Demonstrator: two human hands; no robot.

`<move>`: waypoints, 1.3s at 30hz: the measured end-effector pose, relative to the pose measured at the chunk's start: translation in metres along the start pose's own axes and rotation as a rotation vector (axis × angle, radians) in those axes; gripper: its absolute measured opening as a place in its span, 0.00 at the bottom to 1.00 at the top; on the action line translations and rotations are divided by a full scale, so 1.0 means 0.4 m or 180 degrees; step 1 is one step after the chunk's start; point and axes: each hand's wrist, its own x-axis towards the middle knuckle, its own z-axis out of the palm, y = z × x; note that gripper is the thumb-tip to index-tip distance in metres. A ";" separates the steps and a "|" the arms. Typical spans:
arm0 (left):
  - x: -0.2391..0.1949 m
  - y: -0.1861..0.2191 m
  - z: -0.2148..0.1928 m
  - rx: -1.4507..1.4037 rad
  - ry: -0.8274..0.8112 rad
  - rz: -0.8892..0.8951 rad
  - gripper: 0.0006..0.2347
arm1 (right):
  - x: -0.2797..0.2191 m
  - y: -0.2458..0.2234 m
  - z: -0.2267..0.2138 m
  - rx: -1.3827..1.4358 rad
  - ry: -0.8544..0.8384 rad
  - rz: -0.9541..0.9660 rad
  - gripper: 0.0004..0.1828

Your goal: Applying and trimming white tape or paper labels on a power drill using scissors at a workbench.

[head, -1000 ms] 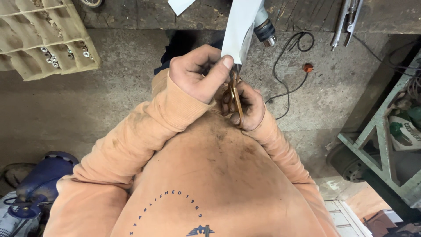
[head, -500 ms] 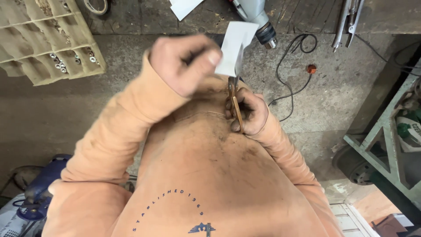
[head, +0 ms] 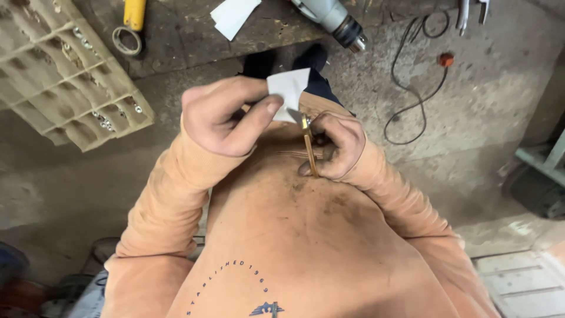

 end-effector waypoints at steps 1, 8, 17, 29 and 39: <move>-0.006 0.003 0.004 0.0000 0.0032 -0.0045 0.03 | 0.001 0.003 -0.004 0.0079 -0.0061 -0.0148 0.38; -0.018 0.008 0.020 0.0037 0.0155 -0.0238 0.03 | -0.004 0.018 -0.005 0.0663 -0.0402 0.0000 0.39; -0.008 0.019 0.023 -0.0110 0.0235 -0.0351 0.03 | -0.012 0.024 -0.007 0.0757 -0.0600 0.0132 0.40; -0.017 0.006 0.031 -0.0390 0.0364 -0.0441 0.03 | -0.020 0.030 0.010 0.1550 -0.0553 0.0583 0.41; -0.024 -0.004 0.038 -0.0499 0.0448 -0.0375 0.03 | -0.016 0.019 0.016 0.1399 -0.0457 0.0760 0.43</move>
